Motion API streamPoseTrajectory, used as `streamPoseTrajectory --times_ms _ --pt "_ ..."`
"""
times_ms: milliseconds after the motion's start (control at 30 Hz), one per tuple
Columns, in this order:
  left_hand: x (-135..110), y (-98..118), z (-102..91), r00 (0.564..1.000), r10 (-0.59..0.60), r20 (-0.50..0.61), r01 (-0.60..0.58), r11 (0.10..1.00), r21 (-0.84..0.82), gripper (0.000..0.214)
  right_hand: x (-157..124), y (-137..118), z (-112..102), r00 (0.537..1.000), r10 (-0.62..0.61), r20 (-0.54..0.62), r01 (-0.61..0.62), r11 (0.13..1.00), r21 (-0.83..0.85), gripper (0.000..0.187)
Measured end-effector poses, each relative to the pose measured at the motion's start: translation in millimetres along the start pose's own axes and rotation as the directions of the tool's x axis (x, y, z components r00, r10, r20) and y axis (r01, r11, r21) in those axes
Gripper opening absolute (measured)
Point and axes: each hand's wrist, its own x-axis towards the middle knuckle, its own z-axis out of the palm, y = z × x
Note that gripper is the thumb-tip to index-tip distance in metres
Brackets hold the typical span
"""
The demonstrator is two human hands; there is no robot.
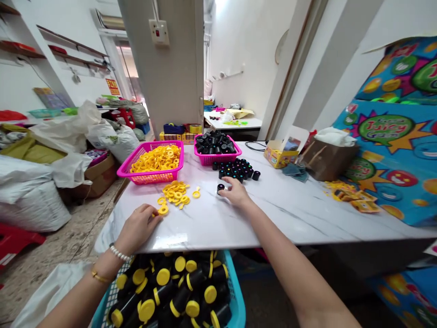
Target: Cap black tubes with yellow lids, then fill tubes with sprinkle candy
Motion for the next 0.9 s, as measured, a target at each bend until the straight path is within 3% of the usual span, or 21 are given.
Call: streamPoseTrajectory --times_ms 67,133,167,200,267,300,333,400,500,567,633,700,767,833,900 --pt "-8.8 0.3 -4.5 0.999 -0.048 -0.022 0.045 0.991 -0.123 0.018 -5.4 -6.8 15.1 0.997 -0.025 0.072 0.024 1.000 0.008 0.030" --pt "-16.0 1.0 -11.2 0.978 -0.208 0.021 0.201 0.910 -0.363 0.022 -24.1 -22.3 29.2 0.986 -0.097 0.139 0.094 0.995 0.026 0.027" --pt "-18.6 2.3 -14.6 0.948 -0.305 0.088 0.305 0.798 -0.519 0.026 -35.3 -30.9 35.3 0.976 -0.147 0.162 0.142 0.989 0.039 0.029" --pt "-20.3 4.3 -17.6 0.907 -0.381 0.181 0.398 0.631 -0.666 0.030 -46.2 -38.8 40.8 0.963 -0.200 0.179 0.193 0.980 0.051 0.031" --pt "-21.4 9.8 -21.2 0.830 -0.423 0.363 0.491 0.244 -0.837 0.036 -63.9 -49.9 50.0 0.938 -0.281 0.204 0.274 0.960 0.060 0.034" --pt "-21.1 12.7 -21.7 0.809 -0.410 0.421 0.498 0.100 -0.861 0.038 -69.8 -52.6 53.4 0.931 -0.296 0.212 0.290 0.955 0.057 0.035" --pt "-20.4 15.5 -21.3 0.799 -0.393 0.455 0.499 0.009 -0.867 0.039 -73.7 -53.9 55.7 0.926 -0.304 0.223 0.300 0.953 0.052 0.035" --pt "-18.9 20.5 -19.2 0.793 -0.367 0.486 0.504 -0.052 -0.862 0.038 -77.6 -54.6 55.5 0.924 -0.314 0.218 0.311 0.949 0.049 0.040" --pt "-19.7 31.5 -14.9 0.812 -0.336 0.477 0.498 -0.029 -0.867 0.037 -84.6 -62.1 43.5 0.947 -0.302 0.110 0.296 0.953 0.070 0.047" --pt "-24.1 45.8 -12.5 0.841 -0.310 0.444 0.475 0.030 -0.879 0.037 -96.5 -74.3 33.5 0.975 -0.210 0.079 0.194 0.965 0.175 0.044" --pt "-31.7 65.5 -10.3 0.879 -0.240 0.413 0.451 0.134 -0.882 0.035 -113.4 -87.9 27.2 0.974 -0.097 0.206 0.012 0.924 0.382 0.038" --pt "-39.8 85.2 -7.8 0.912 -0.136 0.386 0.409 0.262 -0.874 0.033 -129.2 -96.5 25.2 0.930 -0.023 0.368 -0.195 0.817 0.543 0.030" --pt "-44.1 98.0 -4.3 0.937 -0.075 0.340 0.341 0.399 -0.851 0.032 -137.2 -95.3 24.9 0.908 0.050 0.417 -0.316 0.733 0.602 0.027" --pt "-40.2 101.0 1.5 0.964 -0.099 0.246 0.261 0.530 -0.807 0.029 -134.5 -83.9 23.1 0.928 0.130 0.350 -0.324 0.745 0.583 0.026" --pt "-26.6 96.2 10.5 0.981 -0.145 0.131 0.194 0.634 -0.749 0.024 -124.2 -65.9 18.9 0.963 0.131 0.235 -0.230 0.855 0.465 0.025"
